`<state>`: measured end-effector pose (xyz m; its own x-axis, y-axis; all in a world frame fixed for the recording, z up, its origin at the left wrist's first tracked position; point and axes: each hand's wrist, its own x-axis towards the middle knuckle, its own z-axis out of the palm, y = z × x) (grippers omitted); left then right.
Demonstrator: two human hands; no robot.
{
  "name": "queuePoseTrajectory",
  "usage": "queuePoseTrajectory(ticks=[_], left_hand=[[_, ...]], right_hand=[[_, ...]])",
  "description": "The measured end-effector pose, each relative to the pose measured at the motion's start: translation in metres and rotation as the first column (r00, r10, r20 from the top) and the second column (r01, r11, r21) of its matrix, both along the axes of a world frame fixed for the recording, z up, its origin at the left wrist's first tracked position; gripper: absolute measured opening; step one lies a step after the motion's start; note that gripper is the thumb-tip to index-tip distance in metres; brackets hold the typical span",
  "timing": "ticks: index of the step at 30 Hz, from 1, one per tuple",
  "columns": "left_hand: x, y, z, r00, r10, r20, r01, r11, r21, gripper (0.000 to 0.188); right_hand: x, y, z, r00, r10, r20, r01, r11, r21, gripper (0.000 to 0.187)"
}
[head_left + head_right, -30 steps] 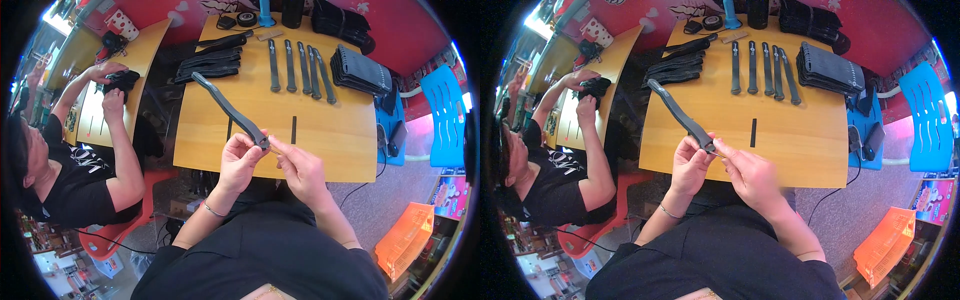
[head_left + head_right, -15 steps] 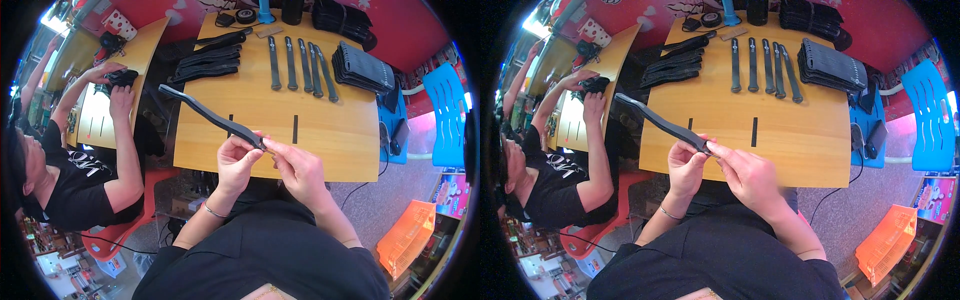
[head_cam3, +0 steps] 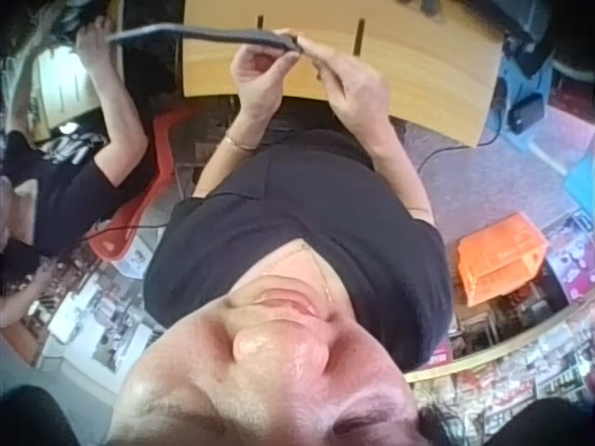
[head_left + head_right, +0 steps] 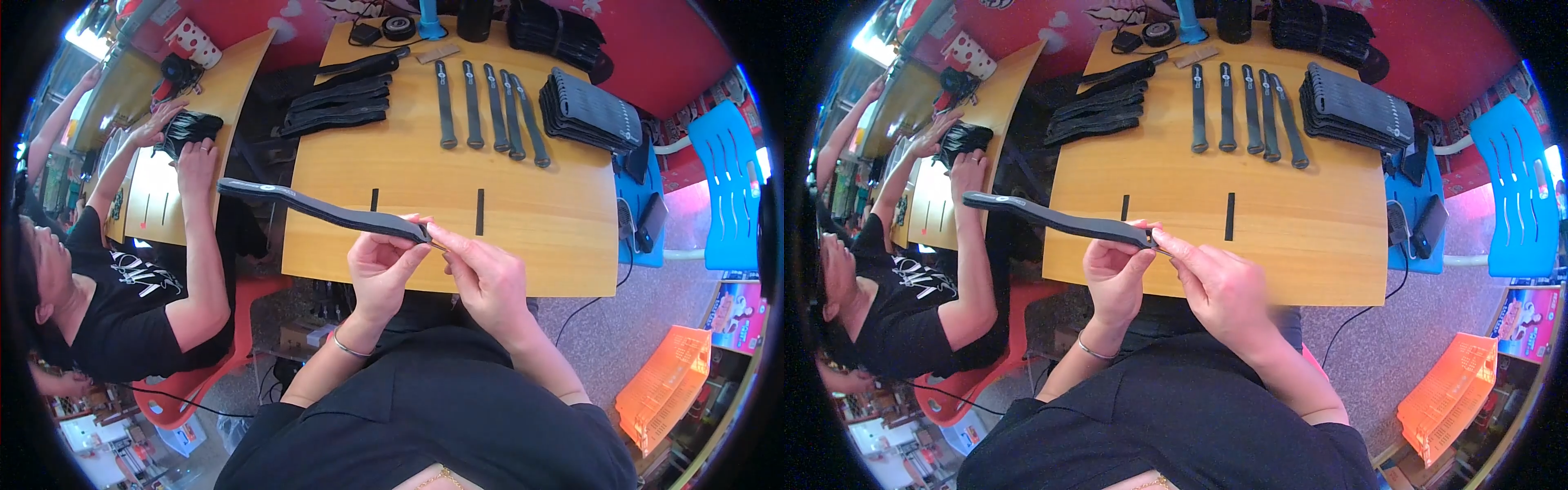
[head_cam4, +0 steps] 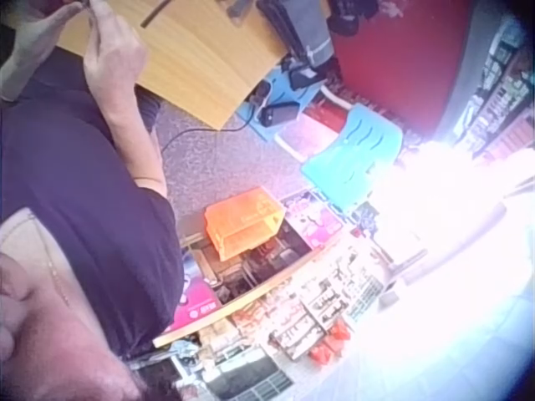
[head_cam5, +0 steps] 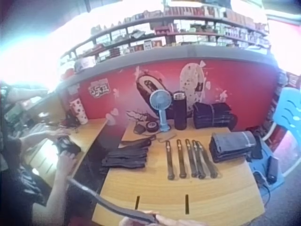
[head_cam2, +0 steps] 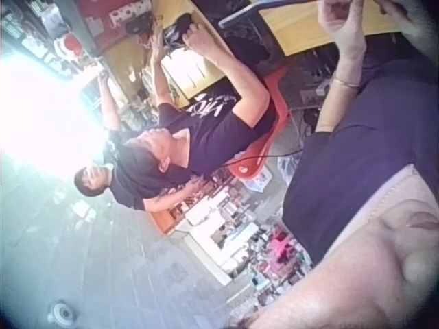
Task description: Assembling or inspecting black fabric straps with plastic components at a workbench.
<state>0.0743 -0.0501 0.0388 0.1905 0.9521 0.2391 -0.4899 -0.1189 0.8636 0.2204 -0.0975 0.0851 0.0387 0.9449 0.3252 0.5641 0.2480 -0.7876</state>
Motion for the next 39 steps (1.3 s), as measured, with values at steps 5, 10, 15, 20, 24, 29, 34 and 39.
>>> queuePoseTrajectory(ticks=[5,10,15,20,24,29,34,39], left_hand=[[0.010,-0.004,0.015,0.992,0.069,0.101,-0.061,0.995,-0.078,0.035],[0.005,-0.002,0.013,0.954,-0.043,0.296,0.094,0.982,-0.161,0.044],[0.009,0.002,0.008,0.991,0.044,0.124,-0.033,0.995,-0.094,0.034],[0.013,0.002,0.006,0.991,0.102,0.089,-0.098,0.994,-0.044,0.033],[0.014,0.003,0.004,0.987,0.153,0.058,-0.152,0.988,-0.012,0.032],[0.013,0.002,0.004,0.979,0.198,-0.041,-0.196,0.980,0.040,0.032],[0.012,0.001,0.008,0.974,0.217,-0.058,-0.210,0.971,0.114,0.032],[0.011,0.001,0.005,0.979,0.194,-0.060,-0.192,0.980,0.045,0.033]], right_hand=[[-0.002,0.000,0.000,1.000,-0.021,0.018,0.020,0.999,0.030,0.040],[-0.001,0.001,0.003,0.998,0.002,0.067,-0.005,0.999,0.047,0.042],[-0.003,0.002,-0.001,0.996,-0.032,0.085,0.029,0.999,0.034,0.043],[-0.008,0.004,-0.006,0.996,-0.087,0.035,0.086,0.996,0.034,0.045],[-0.009,0.005,-0.008,0.981,-0.137,0.138,0.128,0.989,0.071,0.047],[-0.009,0.006,-0.005,0.967,-0.148,0.209,0.131,0.987,0.092,0.048],[-0.013,0.009,-0.015,0.971,-0.086,-0.224,0.085,0.996,-0.014,0.050],[-0.008,0.008,-0.015,0.968,-0.126,0.218,0.110,0.990,0.084,0.044]])
